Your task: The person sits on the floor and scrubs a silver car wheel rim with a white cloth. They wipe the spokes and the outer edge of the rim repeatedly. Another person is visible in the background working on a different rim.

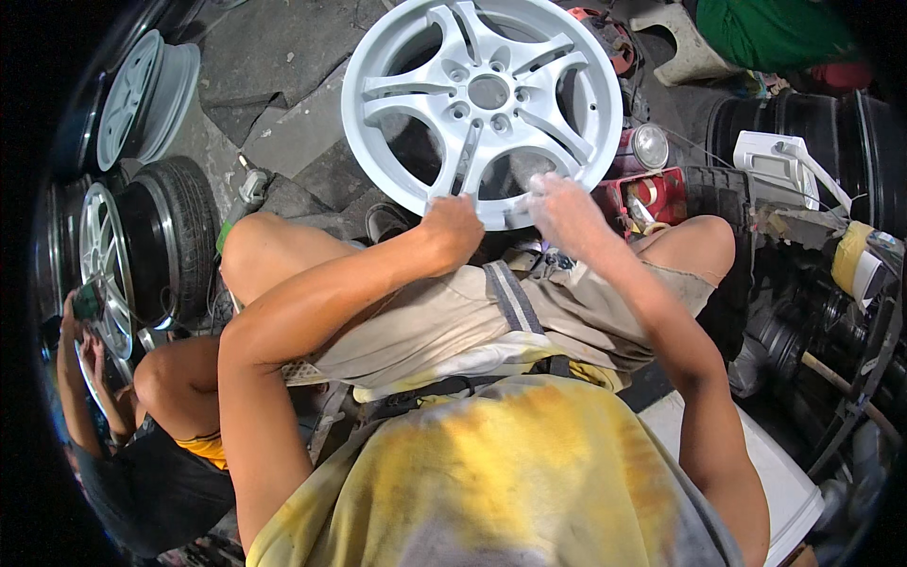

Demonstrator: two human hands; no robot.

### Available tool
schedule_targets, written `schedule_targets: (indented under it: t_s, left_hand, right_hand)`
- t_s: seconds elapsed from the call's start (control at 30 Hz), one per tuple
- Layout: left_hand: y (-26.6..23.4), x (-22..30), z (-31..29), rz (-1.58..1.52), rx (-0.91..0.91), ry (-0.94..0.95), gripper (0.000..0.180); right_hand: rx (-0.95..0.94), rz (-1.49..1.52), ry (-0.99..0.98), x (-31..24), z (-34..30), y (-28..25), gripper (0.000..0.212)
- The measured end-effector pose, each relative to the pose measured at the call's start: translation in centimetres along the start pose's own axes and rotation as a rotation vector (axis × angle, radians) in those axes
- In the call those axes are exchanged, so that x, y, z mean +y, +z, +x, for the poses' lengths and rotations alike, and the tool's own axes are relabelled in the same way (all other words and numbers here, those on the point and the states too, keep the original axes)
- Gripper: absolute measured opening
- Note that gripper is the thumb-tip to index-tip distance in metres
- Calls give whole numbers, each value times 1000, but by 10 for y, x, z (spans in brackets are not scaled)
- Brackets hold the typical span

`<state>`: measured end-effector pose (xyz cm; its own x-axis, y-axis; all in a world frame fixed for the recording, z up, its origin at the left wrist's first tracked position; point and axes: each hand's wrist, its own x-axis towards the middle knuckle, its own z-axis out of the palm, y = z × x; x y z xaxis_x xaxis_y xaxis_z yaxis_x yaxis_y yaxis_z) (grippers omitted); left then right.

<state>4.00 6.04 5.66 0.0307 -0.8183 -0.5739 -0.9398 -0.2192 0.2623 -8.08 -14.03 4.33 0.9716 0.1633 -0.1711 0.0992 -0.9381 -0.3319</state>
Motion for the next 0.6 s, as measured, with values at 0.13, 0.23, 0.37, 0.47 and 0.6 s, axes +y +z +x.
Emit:
schedule_targets:
  t_s: [0.13,0.23,0.37,0.47,0.6]
  left_hand:
    - [-21,-31,27,-266,-133,69,26]
    - [-46,-68,18,-260,110,-73,32]
    - [-81,-102,-15,-272,354,-273,34]
    - [-99,-114,-44,-439,473,-274,37]
    - [-96,-129,-67,-458,622,-416,38]
  right_hand:
    - [57,241,6,-16,-1,23,11]
    - [112,363,21,-37,30,39,15]
    - [123,426,215,-92,89,53,20]
    - [0,328,230,-96,89,35,20]
    - [50,229,104,-64,57,39,18]
